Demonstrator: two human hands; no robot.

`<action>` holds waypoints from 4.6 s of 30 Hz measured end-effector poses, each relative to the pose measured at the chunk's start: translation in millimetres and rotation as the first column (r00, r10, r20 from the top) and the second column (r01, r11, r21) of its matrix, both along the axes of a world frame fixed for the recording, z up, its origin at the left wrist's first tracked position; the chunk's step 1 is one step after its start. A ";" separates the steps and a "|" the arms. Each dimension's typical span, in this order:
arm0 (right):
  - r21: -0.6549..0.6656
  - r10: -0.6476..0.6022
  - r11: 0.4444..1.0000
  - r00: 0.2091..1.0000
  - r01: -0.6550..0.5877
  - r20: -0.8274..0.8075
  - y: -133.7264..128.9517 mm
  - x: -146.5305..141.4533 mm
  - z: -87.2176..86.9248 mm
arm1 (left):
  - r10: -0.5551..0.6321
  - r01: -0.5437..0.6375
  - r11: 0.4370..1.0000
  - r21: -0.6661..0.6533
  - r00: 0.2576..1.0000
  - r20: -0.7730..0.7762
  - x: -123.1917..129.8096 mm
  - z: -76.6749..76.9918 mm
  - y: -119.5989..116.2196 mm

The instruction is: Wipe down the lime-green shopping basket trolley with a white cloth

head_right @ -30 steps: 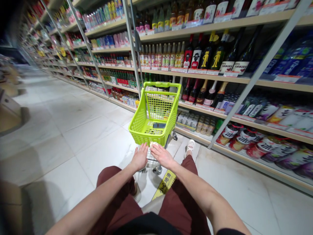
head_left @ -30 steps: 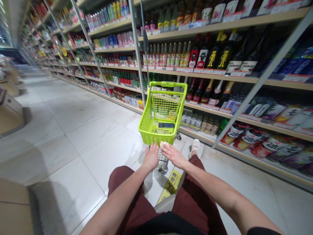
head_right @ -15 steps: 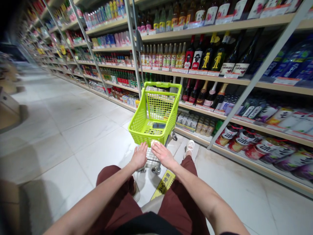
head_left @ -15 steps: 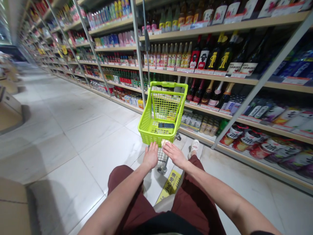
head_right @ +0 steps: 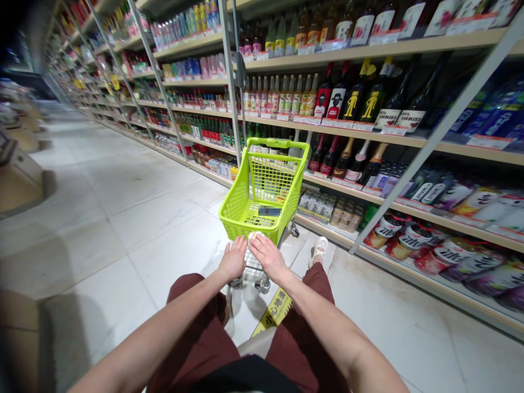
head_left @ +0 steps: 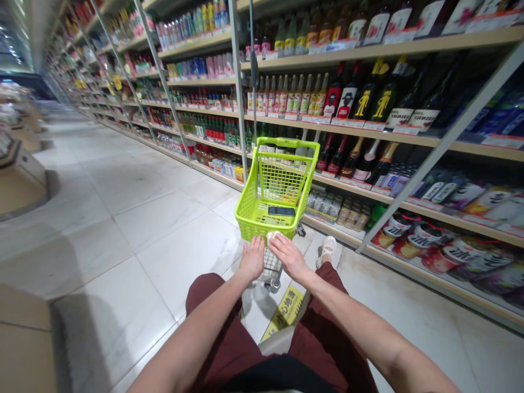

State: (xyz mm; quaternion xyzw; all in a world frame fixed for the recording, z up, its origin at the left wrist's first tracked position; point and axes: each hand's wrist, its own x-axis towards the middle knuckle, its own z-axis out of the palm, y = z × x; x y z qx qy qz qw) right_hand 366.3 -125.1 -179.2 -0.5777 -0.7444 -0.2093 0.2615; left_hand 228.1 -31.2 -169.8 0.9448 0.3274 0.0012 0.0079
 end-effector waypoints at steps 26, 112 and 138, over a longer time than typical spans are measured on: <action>-0.259 0.062 0.966 0.986 -0.019 0.158 81.0 -46.2 -13.2 | 0.204 -0.202 0.978 0.060 0.979 -0.030 -54.1 2.7 49.4; -0.009 -0.373 0.919 0.866 0.393 -0.334 -7.8 74.1 41.9 | -0.217 0.203 0.960 0.193 0.975 0.052 19.4 60.6 -5.0; -0.042 -0.392 0.915 0.858 0.402 -0.333 -19.3 82.9 43.6 | -0.244 0.234 0.954 0.188 0.969 0.027 38.9 72.2 -7.7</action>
